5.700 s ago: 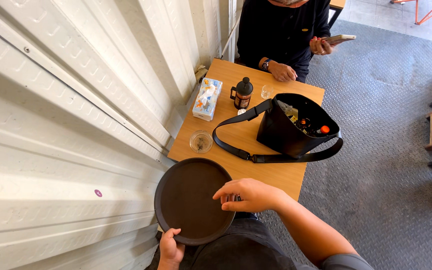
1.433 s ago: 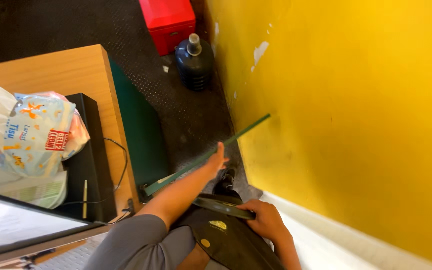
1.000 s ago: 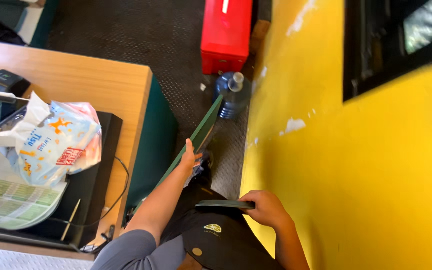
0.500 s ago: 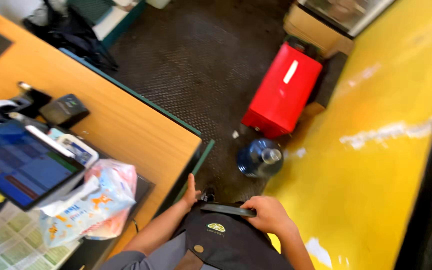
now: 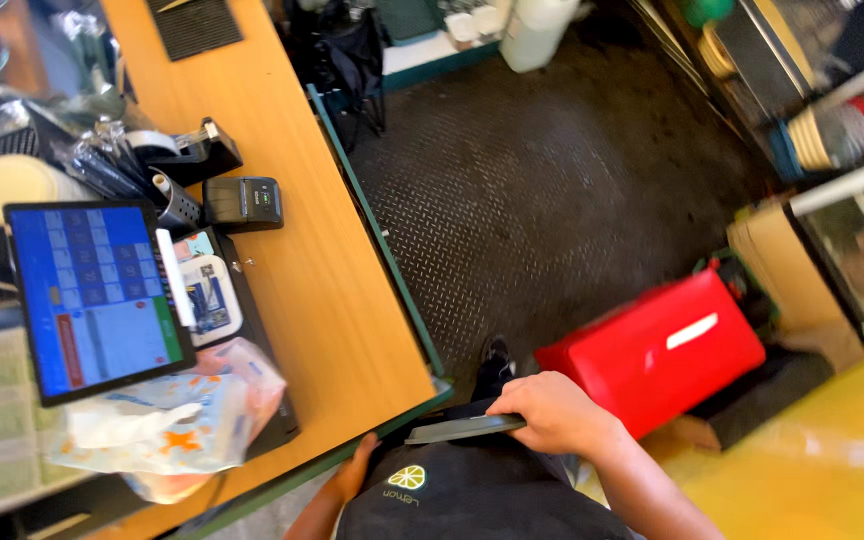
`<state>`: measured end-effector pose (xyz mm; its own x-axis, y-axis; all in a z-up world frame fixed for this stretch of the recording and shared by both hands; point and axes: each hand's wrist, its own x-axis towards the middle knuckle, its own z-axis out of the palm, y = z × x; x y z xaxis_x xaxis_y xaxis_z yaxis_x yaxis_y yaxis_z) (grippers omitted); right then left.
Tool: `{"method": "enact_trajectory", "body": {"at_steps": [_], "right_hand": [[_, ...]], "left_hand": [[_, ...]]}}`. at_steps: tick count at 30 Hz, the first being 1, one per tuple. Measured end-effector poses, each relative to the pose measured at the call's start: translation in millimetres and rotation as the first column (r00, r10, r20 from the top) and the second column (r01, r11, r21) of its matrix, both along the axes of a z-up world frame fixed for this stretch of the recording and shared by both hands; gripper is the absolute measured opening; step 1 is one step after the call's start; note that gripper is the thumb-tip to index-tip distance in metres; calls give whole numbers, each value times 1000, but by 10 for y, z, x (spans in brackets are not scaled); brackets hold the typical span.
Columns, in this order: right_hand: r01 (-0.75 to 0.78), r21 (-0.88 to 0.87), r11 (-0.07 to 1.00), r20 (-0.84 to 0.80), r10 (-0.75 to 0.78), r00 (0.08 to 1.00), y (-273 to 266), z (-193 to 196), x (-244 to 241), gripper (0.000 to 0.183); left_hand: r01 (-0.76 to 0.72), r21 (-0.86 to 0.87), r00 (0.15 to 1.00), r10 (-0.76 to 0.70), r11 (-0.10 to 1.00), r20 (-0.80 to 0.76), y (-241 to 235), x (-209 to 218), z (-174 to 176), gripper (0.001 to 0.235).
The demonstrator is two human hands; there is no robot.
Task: The person prepares a drink by pouring water from a pitcher into a small glass containing herbs, stirs the mixture with a spoon, and then places the glass and a small pot onto a tray to serve to customers at a table.
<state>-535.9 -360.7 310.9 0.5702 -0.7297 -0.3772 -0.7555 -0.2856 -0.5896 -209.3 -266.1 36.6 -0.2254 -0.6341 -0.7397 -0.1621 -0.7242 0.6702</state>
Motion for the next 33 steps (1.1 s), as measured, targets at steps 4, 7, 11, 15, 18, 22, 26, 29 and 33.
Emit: {"method": "enact_trajectory", "body": {"at_steps": [4, 7, 11, 15, 18, 22, 26, 29, 33], "right_hand": [[-195, -17, 981, 28, 196, 980, -731, -96, -595, 21], [-327, -26, 945, 37, 328, 944, -1172, -105, -1017, 15], [-434, 15, 901, 117, 430, 895, -1590, -138, -1290, 20], [-562, 39, 827, 122, 554, 824, -1792, -174, -1160, 17], [-647, 35, 762, 91, 642, 761, -1813, -197, -987, 15], [-694, -1, 720, 136, 688, 713, -1828, -127, -840, 12], [-651, 14, 759, 200, 635, 746, -1887, 5, -764, 17], [-606, 32, 795, 194, 589, 784, -1834, 101, -622, 20], [-612, -5, 791, 150, 605, 782, -1655, 140, -351, 22]], "left_hand": [[-296, 208, 954, 299, 932, 19, 21, -359, 112, 109], [-625, 174, 774, 632, 761, 13, 51, -664, 191, 103], [-884, 35, 463, 866, 466, 187, 165, -949, 211, 85], [-868, -351, 222, 906, 352, 359, 430, -1024, 304, 51], [-748, -576, 69, 903, 329, 425, 766, -1120, 394, 48], [-815, -471, -138, 677, 337, 723, 1387, -1107, 587, 57], [-916, -266, -126, 415, 300, 901, 2055, -894, 824, 60], [-906, -288, -218, 242, 309, 945, 2291, -559, 946, 70], [-907, -269, -248, 105, 323, 963, 2381, 34, 1052, 77]]}}
